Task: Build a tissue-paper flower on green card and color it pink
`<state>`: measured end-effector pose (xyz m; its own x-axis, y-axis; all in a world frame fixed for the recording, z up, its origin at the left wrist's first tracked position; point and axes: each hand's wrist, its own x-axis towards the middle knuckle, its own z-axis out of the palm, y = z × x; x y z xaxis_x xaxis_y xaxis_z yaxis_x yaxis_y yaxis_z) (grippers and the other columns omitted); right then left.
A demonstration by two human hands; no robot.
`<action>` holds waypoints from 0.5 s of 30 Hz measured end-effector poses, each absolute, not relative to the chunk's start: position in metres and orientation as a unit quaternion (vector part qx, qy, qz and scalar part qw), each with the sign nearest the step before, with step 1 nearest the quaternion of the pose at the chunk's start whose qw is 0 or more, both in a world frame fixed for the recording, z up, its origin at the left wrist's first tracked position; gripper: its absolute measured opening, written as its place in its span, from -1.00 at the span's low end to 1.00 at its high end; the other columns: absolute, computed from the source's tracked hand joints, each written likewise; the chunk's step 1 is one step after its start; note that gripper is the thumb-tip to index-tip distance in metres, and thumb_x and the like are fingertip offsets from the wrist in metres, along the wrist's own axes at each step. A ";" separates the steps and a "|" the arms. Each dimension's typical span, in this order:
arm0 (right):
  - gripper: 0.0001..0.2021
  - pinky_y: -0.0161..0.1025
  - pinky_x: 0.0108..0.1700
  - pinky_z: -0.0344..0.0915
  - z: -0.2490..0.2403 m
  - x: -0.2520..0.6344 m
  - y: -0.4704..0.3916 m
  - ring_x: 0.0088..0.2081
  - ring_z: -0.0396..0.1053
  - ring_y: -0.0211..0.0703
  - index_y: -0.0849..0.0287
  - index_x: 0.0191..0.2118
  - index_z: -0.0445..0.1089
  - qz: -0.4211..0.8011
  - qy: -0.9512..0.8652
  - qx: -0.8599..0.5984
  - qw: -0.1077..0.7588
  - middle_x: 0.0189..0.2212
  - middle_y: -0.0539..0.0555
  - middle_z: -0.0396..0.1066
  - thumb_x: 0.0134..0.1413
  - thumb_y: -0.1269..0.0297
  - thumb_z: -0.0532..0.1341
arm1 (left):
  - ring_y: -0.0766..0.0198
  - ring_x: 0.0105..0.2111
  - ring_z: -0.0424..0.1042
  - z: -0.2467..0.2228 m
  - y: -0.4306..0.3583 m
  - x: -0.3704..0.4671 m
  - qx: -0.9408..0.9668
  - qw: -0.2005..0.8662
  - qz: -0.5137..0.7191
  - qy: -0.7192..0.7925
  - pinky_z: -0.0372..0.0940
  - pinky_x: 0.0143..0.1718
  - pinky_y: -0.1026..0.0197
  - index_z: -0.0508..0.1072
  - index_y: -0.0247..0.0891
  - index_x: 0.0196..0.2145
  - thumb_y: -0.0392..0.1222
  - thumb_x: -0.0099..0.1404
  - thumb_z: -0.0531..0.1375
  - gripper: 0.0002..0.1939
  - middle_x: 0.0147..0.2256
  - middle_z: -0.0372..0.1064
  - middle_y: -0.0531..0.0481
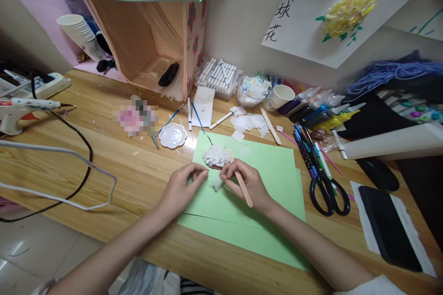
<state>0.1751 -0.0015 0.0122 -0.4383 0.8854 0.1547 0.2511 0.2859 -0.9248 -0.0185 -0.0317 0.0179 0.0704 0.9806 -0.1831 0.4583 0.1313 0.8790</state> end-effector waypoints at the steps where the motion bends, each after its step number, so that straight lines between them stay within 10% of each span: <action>1: -0.86 -0.25 -0.29 0.31 0.012 0.175 -0.001 -0.35 0.38 -0.21 0.11 -0.42 0.20 0.445 -0.723 -0.391 0.355 -0.40 0.04 0.38 0.02 0.45 0.18 | 0.29 -0.38 0.35 0.019 -0.032 -0.018 0.588 0.439 0.299 0.610 0.20 -0.33 0.27 0.49 -0.21 -0.26 -0.04 0.25 0.11 -0.76 -0.33 0.47 0.02; 11: -0.90 -0.26 -0.32 0.26 0.013 0.180 0.002 -0.37 0.34 -0.20 0.12 -0.32 0.31 0.418 -0.734 -0.394 0.361 -0.41 0.03 0.34 0.16 0.23 0.14 | 0.31 -0.48 0.30 0.018 -0.029 -0.021 0.633 0.391 0.267 0.612 0.15 -0.43 0.28 0.53 -0.20 -0.40 -0.08 0.22 0.14 -0.79 -0.48 0.42 0.04; 15: -0.53 -0.26 -0.36 0.19 0.011 0.193 0.000 -0.46 0.25 -0.22 0.13 -0.29 0.42 0.414 -0.771 -0.353 0.332 -0.53 0.02 0.22 0.32 0.14 -0.21 | 0.32 -0.52 0.28 0.020 -0.027 -0.032 0.636 0.395 0.237 0.619 0.13 -0.47 0.29 0.55 -0.19 -0.39 -0.07 0.19 0.16 -0.80 -0.50 0.43 0.05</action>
